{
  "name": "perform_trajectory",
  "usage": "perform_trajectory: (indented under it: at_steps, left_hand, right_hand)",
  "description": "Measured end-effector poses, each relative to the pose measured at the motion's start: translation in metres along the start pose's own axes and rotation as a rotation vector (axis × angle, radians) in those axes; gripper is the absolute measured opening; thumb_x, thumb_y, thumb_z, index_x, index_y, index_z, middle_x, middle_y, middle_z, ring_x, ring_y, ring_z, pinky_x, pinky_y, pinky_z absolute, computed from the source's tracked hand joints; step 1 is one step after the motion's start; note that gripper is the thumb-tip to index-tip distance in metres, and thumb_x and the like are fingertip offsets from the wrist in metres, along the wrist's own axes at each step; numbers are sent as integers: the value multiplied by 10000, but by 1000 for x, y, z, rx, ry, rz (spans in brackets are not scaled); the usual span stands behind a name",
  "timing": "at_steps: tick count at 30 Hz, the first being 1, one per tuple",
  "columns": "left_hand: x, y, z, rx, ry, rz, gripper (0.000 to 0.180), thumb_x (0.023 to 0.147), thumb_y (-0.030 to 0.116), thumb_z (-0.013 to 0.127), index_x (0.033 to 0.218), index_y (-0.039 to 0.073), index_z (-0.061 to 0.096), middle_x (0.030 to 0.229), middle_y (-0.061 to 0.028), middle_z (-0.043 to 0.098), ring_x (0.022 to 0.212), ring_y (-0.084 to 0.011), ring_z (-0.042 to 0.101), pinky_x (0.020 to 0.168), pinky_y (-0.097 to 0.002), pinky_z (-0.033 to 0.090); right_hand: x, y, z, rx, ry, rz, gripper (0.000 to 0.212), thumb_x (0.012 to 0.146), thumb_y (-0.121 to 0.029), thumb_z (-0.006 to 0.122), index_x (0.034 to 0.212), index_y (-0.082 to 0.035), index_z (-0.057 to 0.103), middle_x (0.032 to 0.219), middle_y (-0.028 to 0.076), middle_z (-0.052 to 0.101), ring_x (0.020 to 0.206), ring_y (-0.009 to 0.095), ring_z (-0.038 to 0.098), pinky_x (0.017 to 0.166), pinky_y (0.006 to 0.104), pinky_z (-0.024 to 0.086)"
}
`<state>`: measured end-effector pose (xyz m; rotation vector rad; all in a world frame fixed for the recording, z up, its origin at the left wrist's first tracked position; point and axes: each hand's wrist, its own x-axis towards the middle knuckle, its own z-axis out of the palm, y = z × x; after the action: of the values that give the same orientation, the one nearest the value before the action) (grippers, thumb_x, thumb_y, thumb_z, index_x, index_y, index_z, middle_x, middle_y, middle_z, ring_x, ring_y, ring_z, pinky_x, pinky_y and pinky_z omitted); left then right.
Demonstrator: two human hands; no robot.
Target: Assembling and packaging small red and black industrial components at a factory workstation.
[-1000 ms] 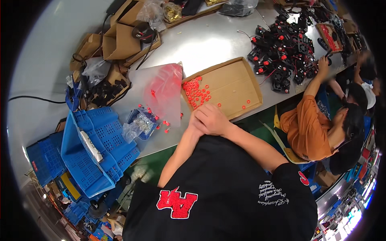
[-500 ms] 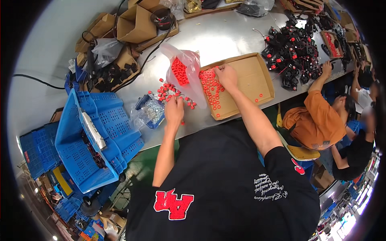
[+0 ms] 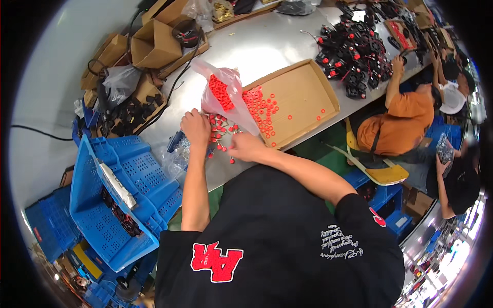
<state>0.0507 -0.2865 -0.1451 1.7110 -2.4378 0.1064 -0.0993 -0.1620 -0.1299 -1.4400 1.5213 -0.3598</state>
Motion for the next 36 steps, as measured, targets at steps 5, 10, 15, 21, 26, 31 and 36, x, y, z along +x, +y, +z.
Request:
perform_trajectory:
  at_steps: [5,10,15,21,26,31,36]
  left_hand:
    - [-13,9,-36,-234,127,-24,255,779,141,602,958,-25,528,888,-210,534,858,-383,531,753,-498,414]
    - [-80,37,-50,-344,120,118,407,819,194,611,1128,-45,495,1038,-256,525,1004,-428,493,869,-498,395]
    - [-121,72,-33,-292,-114,423,593,890,290,549,1360,-30,380,1396,-283,360,1305,-430,333,1079,-520,249]
    - [-118,70,-3,-120,-112,618,537,950,244,432,1412,-11,335,1476,-210,310,1370,-365,290,1093,-523,207]
    - [-114,60,4,-55,-152,572,538,933,227,454,1402,-19,358,1469,-190,343,1375,-320,305,1110,-519,177]
    - [-106,69,-13,-99,-107,448,529,917,220,483,1364,-45,383,1417,-207,397,1327,-366,348,1114,-500,207]
    - [-100,89,-33,-263,-60,487,406,870,123,541,1224,-61,465,1282,-252,472,1227,-437,414,1057,-508,300]
  right_hand:
    - [7,-18,12,73,214,-193,280,807,-292,635,823,-15,597,742,166,637,736,335,639,651,432,494]
    - [-57,26,-28,82,339,-168,290,815,-301,625,842,-20,559,791,176,617,713,339,621,636,422,487]
    - [-113,101,-49,242,1296,530,392,828,-307,658,999,7,497,789,154,600,720,282,614,665,377,491]
    - [-109,147,-51,535,1271,665,537,826,-342,651,1107,66,445,952,234,619,892,375,632,771,421,496]
    - [-107,146,-52,478,1108,654,463,807,-279,644,1089,49,477,880,225,657,882,366,649,754,424,511]
    - [-124,135,-60,587,1171,556,535,813,-273,657,1168,70,451,935,170,648,868,269,646,746,347,499]
    - [-152,128,-88,1100,1230,472,373,867,-244,616,1151,-24,514,915,41,598,818,132,559,681,276,456]
